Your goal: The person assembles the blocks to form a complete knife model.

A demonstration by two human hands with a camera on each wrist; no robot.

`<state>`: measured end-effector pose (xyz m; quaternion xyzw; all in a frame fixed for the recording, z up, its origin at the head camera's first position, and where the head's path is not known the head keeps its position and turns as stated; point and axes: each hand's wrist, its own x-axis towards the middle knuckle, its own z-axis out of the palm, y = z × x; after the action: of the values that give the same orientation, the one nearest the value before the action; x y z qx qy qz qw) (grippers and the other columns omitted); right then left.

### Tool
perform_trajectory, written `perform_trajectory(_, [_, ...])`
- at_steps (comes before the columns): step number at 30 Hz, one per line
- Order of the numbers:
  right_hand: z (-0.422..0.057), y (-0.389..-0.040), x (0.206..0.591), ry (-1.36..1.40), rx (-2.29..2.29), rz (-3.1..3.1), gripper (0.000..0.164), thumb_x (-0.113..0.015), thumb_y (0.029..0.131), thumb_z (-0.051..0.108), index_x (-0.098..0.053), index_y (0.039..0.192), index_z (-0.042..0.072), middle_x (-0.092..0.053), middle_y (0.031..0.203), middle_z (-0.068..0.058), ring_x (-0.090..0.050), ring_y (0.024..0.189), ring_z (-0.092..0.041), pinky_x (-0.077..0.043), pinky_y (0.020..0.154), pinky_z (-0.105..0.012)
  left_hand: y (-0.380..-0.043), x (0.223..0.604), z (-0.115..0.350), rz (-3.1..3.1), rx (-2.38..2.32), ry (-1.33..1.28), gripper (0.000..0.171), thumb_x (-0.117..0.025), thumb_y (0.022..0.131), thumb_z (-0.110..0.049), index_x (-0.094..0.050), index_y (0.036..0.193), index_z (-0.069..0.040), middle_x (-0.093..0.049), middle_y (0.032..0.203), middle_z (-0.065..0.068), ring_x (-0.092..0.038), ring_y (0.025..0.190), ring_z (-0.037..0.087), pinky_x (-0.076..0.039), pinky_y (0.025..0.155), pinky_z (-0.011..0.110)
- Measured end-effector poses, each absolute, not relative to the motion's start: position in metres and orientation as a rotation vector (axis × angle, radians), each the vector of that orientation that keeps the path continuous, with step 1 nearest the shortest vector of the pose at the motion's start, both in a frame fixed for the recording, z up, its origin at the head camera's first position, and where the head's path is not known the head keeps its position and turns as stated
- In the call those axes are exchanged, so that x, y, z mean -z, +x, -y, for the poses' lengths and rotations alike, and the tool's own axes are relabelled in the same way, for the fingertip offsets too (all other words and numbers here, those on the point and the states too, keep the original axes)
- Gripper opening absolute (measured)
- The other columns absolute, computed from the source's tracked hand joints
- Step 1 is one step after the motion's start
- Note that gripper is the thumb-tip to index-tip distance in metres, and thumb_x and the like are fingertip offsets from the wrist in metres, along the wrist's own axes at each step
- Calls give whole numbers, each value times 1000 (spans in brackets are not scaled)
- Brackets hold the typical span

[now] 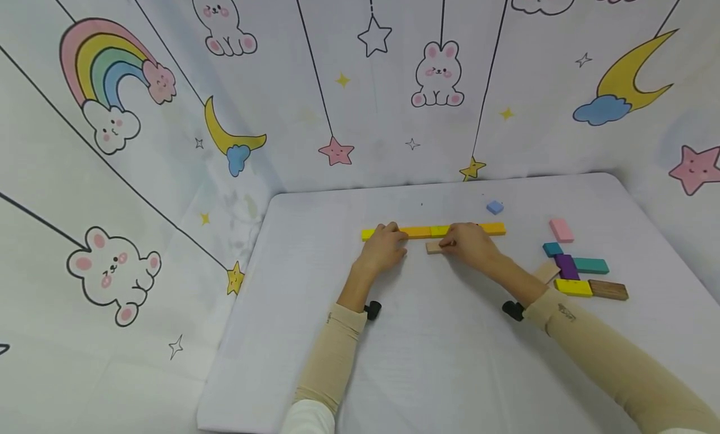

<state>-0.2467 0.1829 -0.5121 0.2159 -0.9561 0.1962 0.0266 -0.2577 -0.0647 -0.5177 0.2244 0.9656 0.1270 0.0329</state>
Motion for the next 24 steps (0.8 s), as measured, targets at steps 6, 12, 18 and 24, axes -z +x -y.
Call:
perform_trajectory(6, [-178,-251,513,706,-586,2936,16,-85,86,7,-84,102,6,-74,91,-7,-67,80,-21,-59,77,-41,-257,516,65,-2970,-398,680,39,-70,101,-27,-69,139,-17,-61,131,2,-54,118,21,-50,101,31])
perform_trajectory(12, [-175,-253,515,714,-603,2925,15,-85,87,7,-84,103,6,-74,91,-6,-68,80,-20,-60,76,-40,-256,515,65,-2964,-394,678,39,-69,102,-28,-69,139,-16,-60,132,2,-54,120,21,-50,102,32])
perform_trajectory(18, [-172,-256,514,692,-621,2933,14,-84,88,7,-84,103,6,-74,92,-6,-67,79,-19,-59,72,-38,-256,513,64,-2960,-395,670,39,-68,102,-28,-69,139,-16,-60,131,1,-53,121,21,-49,103,32])
perform_trajectory(24, [-170,-257,514,669,-604,2951,15,-84,88,9,-84,103,7,-74,95,-7,-68,82,-21,-59,74,-38,-255,513,64,-2969,-382,675,39,-69,102,-28,-69,139,-17,-61,131,1,-54,120,21,-49,102,32])
